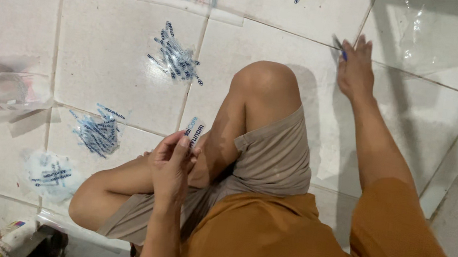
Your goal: The person sits cross-legged on a tiled floor and uses blue-handled scissors to cut a white sheet of paper with a Hyundai logo into small strips. The person repeatedly cuts the paper and places the resulting strips on the floor.
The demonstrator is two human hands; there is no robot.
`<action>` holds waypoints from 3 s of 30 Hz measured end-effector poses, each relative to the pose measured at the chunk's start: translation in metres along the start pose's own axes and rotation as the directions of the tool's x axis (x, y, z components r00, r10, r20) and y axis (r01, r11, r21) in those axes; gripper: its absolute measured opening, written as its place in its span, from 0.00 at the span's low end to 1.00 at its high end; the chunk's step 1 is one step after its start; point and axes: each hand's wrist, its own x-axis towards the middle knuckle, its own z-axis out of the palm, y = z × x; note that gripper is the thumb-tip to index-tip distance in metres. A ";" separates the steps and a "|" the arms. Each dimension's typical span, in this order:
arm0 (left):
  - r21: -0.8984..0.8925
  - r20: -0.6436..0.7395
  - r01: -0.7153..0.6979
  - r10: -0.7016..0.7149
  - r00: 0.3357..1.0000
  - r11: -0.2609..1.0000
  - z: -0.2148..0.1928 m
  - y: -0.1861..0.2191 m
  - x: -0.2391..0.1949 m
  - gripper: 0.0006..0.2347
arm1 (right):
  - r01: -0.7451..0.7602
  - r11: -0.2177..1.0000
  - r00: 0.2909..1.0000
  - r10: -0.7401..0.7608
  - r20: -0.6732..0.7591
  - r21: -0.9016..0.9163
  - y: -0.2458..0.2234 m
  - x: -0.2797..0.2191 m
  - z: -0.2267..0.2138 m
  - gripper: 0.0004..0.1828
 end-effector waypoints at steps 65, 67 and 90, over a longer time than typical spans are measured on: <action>-0.058 0.127 -0.403 0.407 0.905 0.913 -0.001 -0.002 -0.046 0.06 | 0.056 0.654 0.927 -0.314 0.204 0.755 -0.356 -0.186 -0.105 0.13; -0.019 0.139 -0.464 0.462 0.876 0.886 -0.009 0.001 -0.043 0.05 | 0.107 0.643 0.884 -0.411 0.223 0.759 -0.353 -0.190 -0.099 0.18; -0.271 0.034 -0.332 0.354 0.935 0.903 -0.047 -0.016 -0.023 0.05 | -0.355 0.362 0.678 -0.535 0.504 0.862 -0.342 -0.224 -0.041 0.27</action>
